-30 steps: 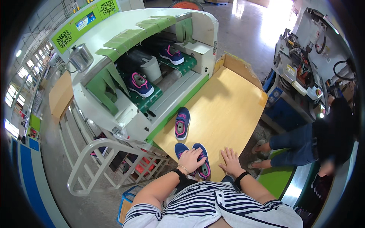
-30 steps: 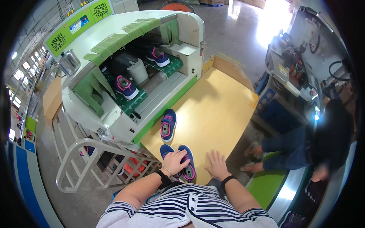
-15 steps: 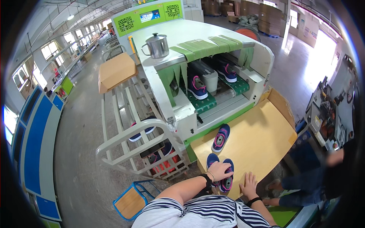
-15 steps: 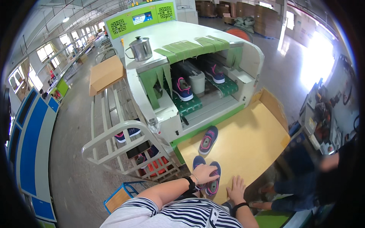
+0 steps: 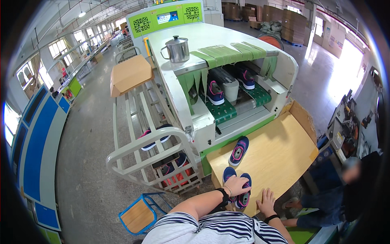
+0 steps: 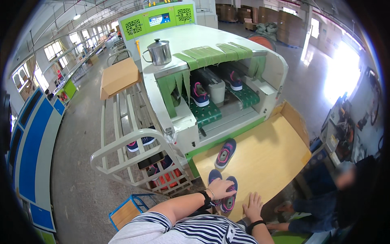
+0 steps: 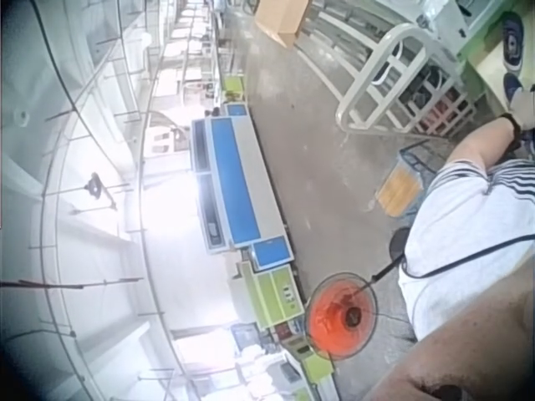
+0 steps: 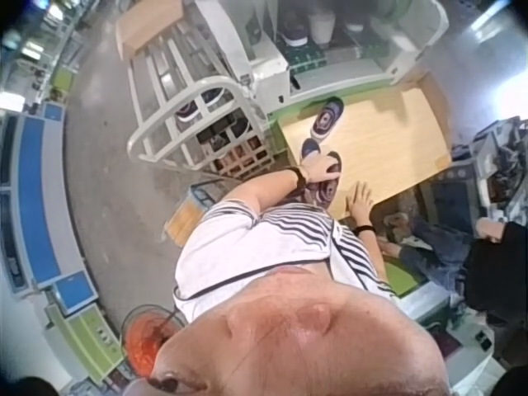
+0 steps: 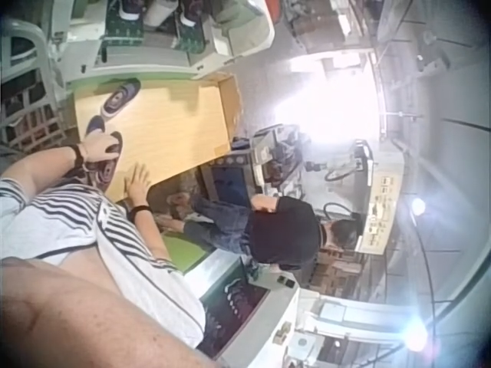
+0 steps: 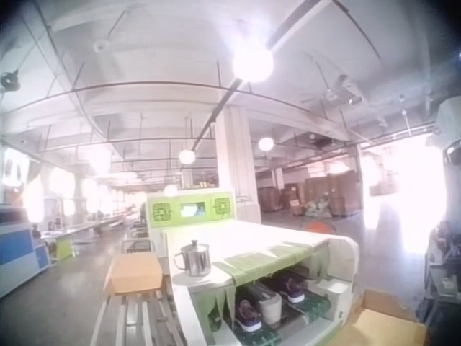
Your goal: The person removes shoes from a conveyor belt, places them on a table, and turns them over. The person then picks up the shoes one at a time, inserts plastic shoe trees into them, and places the shoes back onto the conveyor belt.
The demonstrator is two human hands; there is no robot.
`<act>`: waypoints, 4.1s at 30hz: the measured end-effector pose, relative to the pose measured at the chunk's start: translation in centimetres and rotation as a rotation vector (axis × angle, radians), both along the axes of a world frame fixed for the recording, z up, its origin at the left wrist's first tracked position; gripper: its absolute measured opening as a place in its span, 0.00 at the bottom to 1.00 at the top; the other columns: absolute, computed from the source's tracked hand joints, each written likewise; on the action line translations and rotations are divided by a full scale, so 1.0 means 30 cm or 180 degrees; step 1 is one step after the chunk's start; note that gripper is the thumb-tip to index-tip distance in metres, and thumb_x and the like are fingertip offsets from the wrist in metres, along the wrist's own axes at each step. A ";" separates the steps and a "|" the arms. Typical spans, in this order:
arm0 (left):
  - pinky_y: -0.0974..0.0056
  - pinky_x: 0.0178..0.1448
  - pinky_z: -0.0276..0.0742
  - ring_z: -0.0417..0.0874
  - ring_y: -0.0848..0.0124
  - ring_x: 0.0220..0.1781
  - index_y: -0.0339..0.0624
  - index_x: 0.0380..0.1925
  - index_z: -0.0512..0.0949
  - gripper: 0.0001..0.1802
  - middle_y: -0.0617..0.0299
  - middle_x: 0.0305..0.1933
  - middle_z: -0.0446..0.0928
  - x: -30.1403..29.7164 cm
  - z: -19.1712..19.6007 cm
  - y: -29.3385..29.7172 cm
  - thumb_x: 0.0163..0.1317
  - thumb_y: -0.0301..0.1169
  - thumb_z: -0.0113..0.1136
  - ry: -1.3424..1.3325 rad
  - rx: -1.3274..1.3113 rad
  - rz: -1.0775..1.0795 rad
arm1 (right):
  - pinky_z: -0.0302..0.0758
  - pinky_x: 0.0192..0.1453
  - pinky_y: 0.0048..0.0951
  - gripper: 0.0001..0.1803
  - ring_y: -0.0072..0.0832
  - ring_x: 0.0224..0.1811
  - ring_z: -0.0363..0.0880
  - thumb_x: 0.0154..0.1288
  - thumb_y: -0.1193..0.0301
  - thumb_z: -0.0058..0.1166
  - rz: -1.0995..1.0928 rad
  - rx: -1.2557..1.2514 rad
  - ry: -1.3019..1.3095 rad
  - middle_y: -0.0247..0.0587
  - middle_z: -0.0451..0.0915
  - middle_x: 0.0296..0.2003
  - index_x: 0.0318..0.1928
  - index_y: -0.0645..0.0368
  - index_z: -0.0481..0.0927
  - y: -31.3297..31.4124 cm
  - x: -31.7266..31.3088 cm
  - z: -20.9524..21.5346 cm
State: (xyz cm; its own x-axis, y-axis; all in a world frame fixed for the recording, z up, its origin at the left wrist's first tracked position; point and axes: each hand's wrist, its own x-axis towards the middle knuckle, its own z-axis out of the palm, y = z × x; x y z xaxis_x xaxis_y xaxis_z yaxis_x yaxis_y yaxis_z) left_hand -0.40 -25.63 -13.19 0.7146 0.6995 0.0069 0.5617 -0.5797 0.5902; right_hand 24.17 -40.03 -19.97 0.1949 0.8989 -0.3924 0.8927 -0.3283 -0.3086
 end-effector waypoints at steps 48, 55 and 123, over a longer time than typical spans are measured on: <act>0.56 0.46 0.71 0.84 0.61 0.38 0.45 0.43 0.79 0.11 0.59 0.40 0.83 0.029 0.001 0.008 0.60 0.30 0.59 -0.0345 0.0420 0.0211 | 0.72 0.66 0.45 0.18 0.54 0.59 0.77 0.68 0.70 0.52 0.0602 0.1868 0.1511 0.61 0.80 0.54 0.54 0.69 0.79 0.842 -0.050 0.329; 0.56 0.47 0.73 0.84 0.62 0.39 0.44 0.44 0.81 0.13 0.61 0.42 0.85 0.073 0.015 0.018 0.58 0.30 0.59 -0.0372 0.0215 0.0152 | 0.63 0.72 0.49 0.41 0.55 0.65 0.67 0.56 0.63 0.70 0.0422 0.2690 -0.0231 0.61 0.69 0.63 0.65 0.69 0.66 1.227 0.385 0.080; 0.50 0.63 0.71 0.84 0.56 0.47 0.38 0.47 0.82 0.19 0.51 0.40 0.85 0.070 -0.045 0.030 0.64 0.41 0.59 0.0137 -0.0051 0.0348 | 0.68 0.70 0.39 0.32 0.49 0.67 0.71 0.70 0.73 0.53 0.0656 0.2451 0.1283 0.53 0.71 0.65 0.72 0.43 0.63 1.605 0.066 0.706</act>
